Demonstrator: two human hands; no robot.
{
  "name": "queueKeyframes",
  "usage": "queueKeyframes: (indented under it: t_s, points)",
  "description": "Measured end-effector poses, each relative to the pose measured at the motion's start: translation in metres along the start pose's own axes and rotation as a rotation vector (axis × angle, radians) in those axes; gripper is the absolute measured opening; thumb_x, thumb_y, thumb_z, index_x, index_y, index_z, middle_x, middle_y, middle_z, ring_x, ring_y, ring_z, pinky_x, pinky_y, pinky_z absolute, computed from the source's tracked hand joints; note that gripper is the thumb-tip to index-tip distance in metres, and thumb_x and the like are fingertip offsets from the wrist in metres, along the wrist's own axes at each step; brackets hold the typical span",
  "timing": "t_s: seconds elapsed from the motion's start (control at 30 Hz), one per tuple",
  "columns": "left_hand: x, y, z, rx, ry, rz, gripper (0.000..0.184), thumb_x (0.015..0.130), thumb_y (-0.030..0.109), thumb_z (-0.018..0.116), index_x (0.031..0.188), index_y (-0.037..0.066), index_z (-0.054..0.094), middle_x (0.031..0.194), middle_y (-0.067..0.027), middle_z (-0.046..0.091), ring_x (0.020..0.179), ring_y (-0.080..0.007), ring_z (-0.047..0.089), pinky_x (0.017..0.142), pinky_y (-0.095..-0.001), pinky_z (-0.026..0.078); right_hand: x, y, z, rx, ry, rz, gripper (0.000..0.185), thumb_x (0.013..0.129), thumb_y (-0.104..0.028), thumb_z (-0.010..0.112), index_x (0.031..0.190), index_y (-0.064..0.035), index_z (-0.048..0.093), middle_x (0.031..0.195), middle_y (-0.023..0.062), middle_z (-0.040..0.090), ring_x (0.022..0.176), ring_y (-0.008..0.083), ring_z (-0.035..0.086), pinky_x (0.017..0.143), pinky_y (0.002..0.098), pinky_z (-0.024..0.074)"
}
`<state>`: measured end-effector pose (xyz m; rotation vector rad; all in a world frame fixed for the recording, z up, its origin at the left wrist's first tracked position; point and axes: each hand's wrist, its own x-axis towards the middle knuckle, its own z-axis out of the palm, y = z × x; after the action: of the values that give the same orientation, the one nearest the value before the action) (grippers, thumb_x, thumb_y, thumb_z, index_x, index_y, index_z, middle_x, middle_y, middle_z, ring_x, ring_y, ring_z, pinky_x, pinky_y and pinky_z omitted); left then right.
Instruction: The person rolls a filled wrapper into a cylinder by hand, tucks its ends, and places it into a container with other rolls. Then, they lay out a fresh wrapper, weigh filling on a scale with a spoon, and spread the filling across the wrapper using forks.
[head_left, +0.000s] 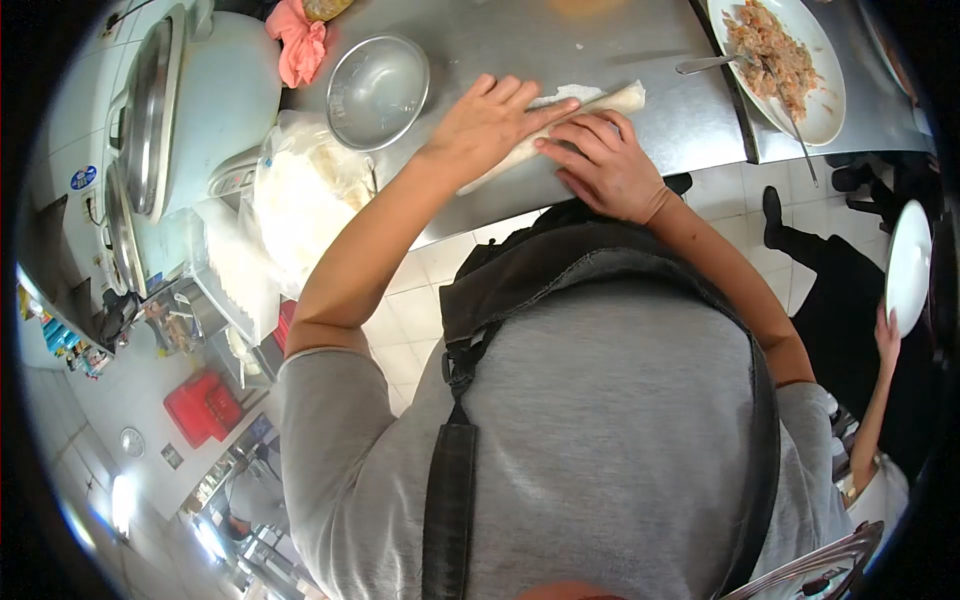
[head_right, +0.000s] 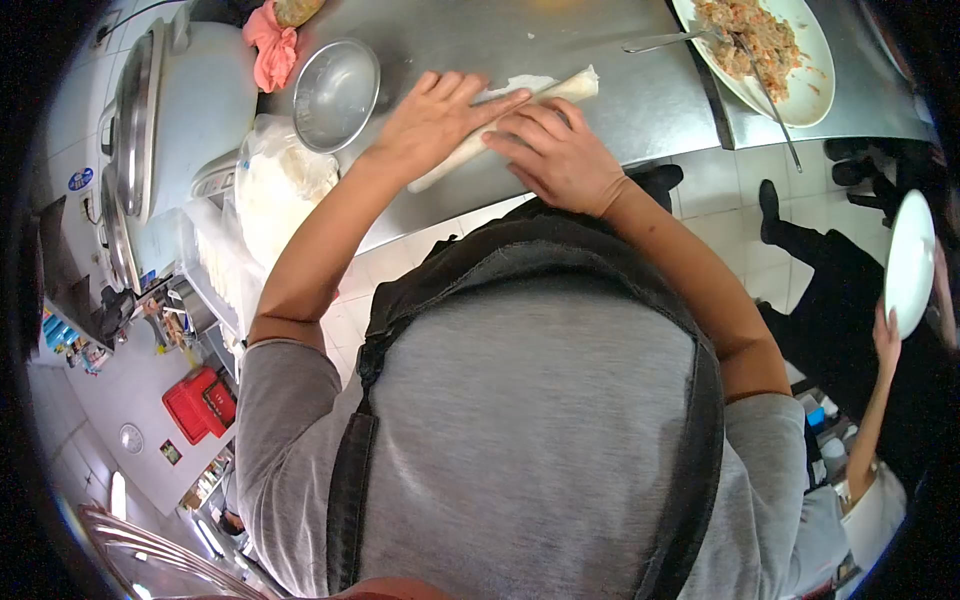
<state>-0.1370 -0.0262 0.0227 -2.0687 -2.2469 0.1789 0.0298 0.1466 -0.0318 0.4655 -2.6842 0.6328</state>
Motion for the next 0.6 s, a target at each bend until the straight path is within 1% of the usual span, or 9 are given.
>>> queueKeyframes:
  t_s: [0.03,0.07,0.13,0.23,0.3,0.37,0.43,0.47,0.6]
  points:
    - [0.0,0.001,0.005,0.082,0.001,0.052,0.075,0.089,0.009,0.058,0.159,0.031,0.039,0.106,-0.002,0.054,0.101,-0.0184,0.054,0.089,-0.033,0.04,0.0,0.0,-0.001,-0.001,-0.003,0.0,0.05,0.09,-0.024,0.069,0.138,-0.0172,0.058,0.13,0.0048,0.058,0.126,0.0248,0.05,0.112,0.0482,0.0349]
    - [-0.008,0.0,0.007,0.08,0.0,0.051,0.075,0.089,0.009,0.058,0.159,0.031,0.039,0.106,-0.002,0.054,0.101,-0.0184,0.054,0.089,-0.033,0.04,0.001,0.0,-0.002,0.001,0.0,-0.002,0.05,0.09,-0.024,0.069,0.138,-0.0171,0.058,0.13,0.0046,0.058,0.126,0.0248,0.05,0.112,0.0481,0.035]
    - [-0.037,-0.009,-0.002,0.121,-0.13,0.068,0.075,0.09,0.01,0.058,0.159,0.031,0.038,0.106,0.0,0.054,0.099,-0.0159,0.053,0.089,-0.0329,0.04,0.001,0.0,-0.002,0.009,0.006,-0.002,0.05,0.09,-0.024,0.069,0.138,-0.0169,0.058,0.13,0.0044,0.057,0.126,0.0248,0.05,0.112,0.048,0.0351]
    - [-0.086,-0.017,-0.006,0.06,-0.207,0.043,0.074,0.09,0.009,0.055,0.157,0.037,0.041,0.108,-0.0015,0.055,0.101,-0.0189,0.054,0.092,-0.0345,0.04,0.001,-0.001,-0.001,-0.008,0.011,-0.005,0.049,0.09,-0.024,0.069,0.138,-0.0167,0.059,0.129,0.0041,0.058,0.126,0.0246,0.051,0.112,0.0477,0.0354]
    - [-0.102,-0.017,-0.013,0.015,-0.201,0.018,0.073,0.09,0.008,0.054,0.156,0.037,0.042,0.108,-0.0014,0.055,0.1,-0.0184,0.054,0.092,-0.034,0.04,0.001,0.0,-0.001,-0.01,0.019,-0.006,0.05,0.09,-0.024,0.069,0.138,-0.0167,0.058,0.128,0.0042,0.058,0.124,0.0244,0.051,0.111,0.0476,0.0356]
    - [-0.101,-0.016,-0.012,-0.032,-0.193,-0.004,0.073,0.09,0.007,0.054,0.156,0.037,0.043,0.108,-0.0013,0.055,0.099,-0.018,0.054,0.091,-0.0334,0.041,0.001,0.0,-0.001,-0.007,0.022,-0.001,0.05,0.09,-0.024,0.069,0.138,-0.0167,0.058,0.128,0.0043,0.059,0.124,0.0245,0.052,0.111,0.0476,0.0358]
    - [-0.085,-0.01,-0.005,0.125,-0.037,0.044,0.078,0.089,0.01,0.058,0.159,0.037,0.036,0.1,0.0013,0.051,0.093,-0.0151,0.052,0.088,-0.0317,0.041,0.0,0.0,-0.001,-0.008,0.019,0.004,0.05,0.09,-0.025,0.069,0.138,-0.0167,0.058,0.128,0.0044,0.059,0.124,0.0245,0.052,0.111,0.0477,0.036]
    - [-0.078,-0.01,0.001,0.125,-0.03,0.043,0.078,0.089,0.01,0.058,0.159,0.037,0.036,0.1,0.0013,0.051,0.093,-0.0151,0.052,0.088,-0.0317,0.041,0.0,0.0,-0.001,-0.007,0.014,0.002,0.05,0.09,-0.024,0.069,0.138,-0.0167,0.058,0.128,0.0043,0.059,0.124,0.0244,0.052,0.111,0.0477,0.0361]
    - [-0.051,-0.015,0.009,0.291,-0.157,-0.074,0.081,0.09,0.012,0.056,0.161,0.039,0.028,0.106,-0.001,0.055,0.095,-0.0176,0.053,0.089,-0.0329,0.04,0.002,0.0,-0.002,-0.001,0.015,-0.003,0.049,0.089,-0.024,0.069,0.137,-0.0167,0.059,0.128,0.0044,0.059,0.124,0.0241,0.052,0.111,0.0476,0.0364]
